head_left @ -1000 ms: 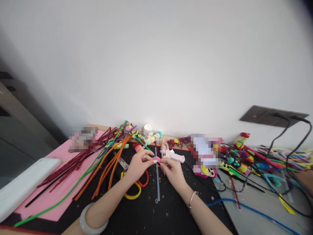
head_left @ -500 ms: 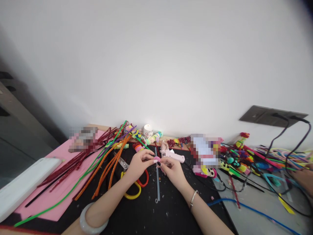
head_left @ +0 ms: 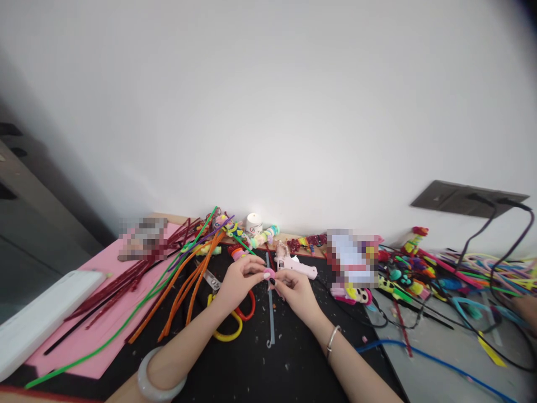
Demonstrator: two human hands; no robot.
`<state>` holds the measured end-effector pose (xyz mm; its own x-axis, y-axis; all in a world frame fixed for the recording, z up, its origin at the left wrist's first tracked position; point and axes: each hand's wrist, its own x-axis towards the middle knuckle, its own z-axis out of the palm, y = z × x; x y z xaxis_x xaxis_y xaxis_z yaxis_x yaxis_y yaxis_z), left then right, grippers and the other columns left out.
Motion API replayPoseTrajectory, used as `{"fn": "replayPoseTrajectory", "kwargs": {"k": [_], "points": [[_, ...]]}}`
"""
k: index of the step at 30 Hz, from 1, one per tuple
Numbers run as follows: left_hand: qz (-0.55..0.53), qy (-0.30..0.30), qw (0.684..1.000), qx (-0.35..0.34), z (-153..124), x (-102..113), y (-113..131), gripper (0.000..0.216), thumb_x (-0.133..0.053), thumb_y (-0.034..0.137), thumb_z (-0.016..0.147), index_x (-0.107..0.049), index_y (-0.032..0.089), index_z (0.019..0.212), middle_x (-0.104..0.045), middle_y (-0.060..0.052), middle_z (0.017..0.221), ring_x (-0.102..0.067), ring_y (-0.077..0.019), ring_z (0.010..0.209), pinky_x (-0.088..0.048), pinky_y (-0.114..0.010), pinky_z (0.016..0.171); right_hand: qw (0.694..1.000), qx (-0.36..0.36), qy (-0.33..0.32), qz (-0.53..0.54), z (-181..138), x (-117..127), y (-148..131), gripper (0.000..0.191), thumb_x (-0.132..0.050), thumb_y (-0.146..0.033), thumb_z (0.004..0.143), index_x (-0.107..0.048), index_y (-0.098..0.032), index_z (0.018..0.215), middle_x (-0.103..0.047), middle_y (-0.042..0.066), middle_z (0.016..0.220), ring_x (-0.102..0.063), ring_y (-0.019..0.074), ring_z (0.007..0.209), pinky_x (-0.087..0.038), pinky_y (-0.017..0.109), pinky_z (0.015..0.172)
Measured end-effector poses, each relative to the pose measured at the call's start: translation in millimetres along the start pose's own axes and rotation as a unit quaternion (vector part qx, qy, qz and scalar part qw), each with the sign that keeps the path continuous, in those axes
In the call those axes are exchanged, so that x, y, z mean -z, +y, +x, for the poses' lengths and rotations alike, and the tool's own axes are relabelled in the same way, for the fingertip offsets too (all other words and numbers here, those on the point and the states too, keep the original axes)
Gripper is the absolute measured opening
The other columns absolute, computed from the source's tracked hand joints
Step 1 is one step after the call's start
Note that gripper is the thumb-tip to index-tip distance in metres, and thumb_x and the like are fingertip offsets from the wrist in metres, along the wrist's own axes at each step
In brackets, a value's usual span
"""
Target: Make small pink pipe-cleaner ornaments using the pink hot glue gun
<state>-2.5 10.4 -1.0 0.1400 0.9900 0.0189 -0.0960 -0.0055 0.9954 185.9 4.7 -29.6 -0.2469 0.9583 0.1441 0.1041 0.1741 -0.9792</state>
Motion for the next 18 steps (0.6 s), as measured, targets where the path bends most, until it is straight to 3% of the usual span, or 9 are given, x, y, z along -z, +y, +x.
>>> {"fn": "replayPoseTrajectory", "kwargs": {"k": [18], "points": [[0.019,-0.009,1.0,-0.011,2.4,1.7,-3.2,0.031,-0.086,0.032,0.07,-0.07,0.019,0.092,-0.076,0.002,0.065,-0.071,-0.0205,0.066,-0.054,-0.033,0.073,0.999,-0.029,-0.007,0.026,0.6,0.1,-0.1,0.022,-0.075,-0.041,0.082,-0.073,-0.02,0.078,-0.068,0.0,0.062,-0.045,0.0106,0.047,-0.034,0.023,0.048]]}}
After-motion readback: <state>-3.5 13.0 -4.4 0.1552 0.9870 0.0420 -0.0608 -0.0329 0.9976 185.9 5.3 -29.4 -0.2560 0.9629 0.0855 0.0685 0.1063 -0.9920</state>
